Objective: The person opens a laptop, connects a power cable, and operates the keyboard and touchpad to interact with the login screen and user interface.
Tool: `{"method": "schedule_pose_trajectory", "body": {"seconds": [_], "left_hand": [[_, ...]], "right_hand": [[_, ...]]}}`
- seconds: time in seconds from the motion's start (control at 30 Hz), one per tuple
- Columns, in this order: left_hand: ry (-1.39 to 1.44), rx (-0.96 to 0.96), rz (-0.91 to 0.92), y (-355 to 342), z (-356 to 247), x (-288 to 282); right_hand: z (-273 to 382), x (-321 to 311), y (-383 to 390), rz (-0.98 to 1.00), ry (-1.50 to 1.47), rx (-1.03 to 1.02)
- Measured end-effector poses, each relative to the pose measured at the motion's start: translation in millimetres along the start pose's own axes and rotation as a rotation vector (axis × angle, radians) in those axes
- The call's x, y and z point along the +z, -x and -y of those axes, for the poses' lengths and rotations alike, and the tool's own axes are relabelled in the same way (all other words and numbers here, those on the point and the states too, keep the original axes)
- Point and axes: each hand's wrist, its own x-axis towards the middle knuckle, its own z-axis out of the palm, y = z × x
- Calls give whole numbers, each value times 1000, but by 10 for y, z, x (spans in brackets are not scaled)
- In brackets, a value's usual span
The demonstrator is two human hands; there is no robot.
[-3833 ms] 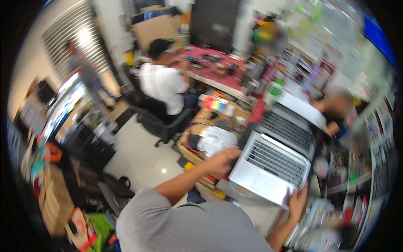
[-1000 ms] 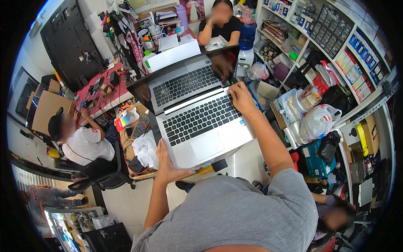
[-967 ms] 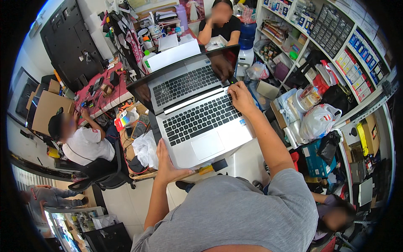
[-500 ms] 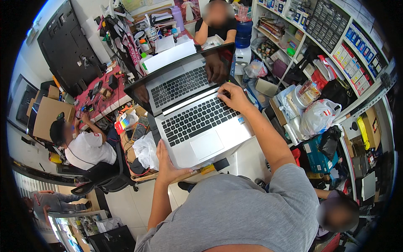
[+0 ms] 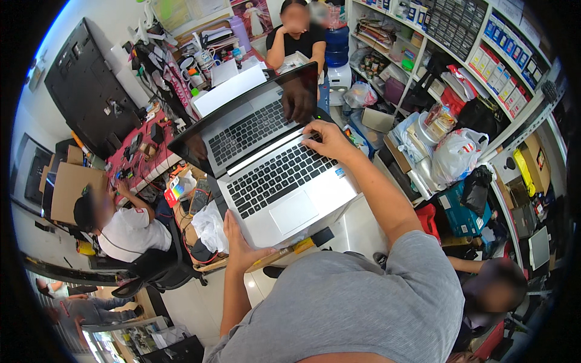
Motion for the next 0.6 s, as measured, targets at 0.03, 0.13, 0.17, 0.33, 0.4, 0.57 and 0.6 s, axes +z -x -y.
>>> {"method": "schedule_pose_trajectory", "body": {"seconds": [0.03, 0.13, 0.17, 0.33, 0.4, 0.57, 0.6], "left_hand": [[-13, 4, 2, 1, 16, 5], [-18, 56, -1, 9, 67, 12], [-59, 46, 7, 31, 70, 8], [-15, 21, 14, 56, 64, -8], [-4, 39, 15, 49, 113, -1], [28, 33, 32, 59, 80, -40], [25, 43, 37, 55, 81, -32]], "right_hand": [[17, -20, 46, -21, -15, 44], [22, -116, 245, -131, -92, 150], [-83, -83, 346, -195, -204, 176], [-72, -123, 806, -305, -565, 340], [-193, -45, 905, -278, -612, 350], [-58, -21, 844, -325, -526, 300], [-59, -28, 848, -323, -542, 305]]}}
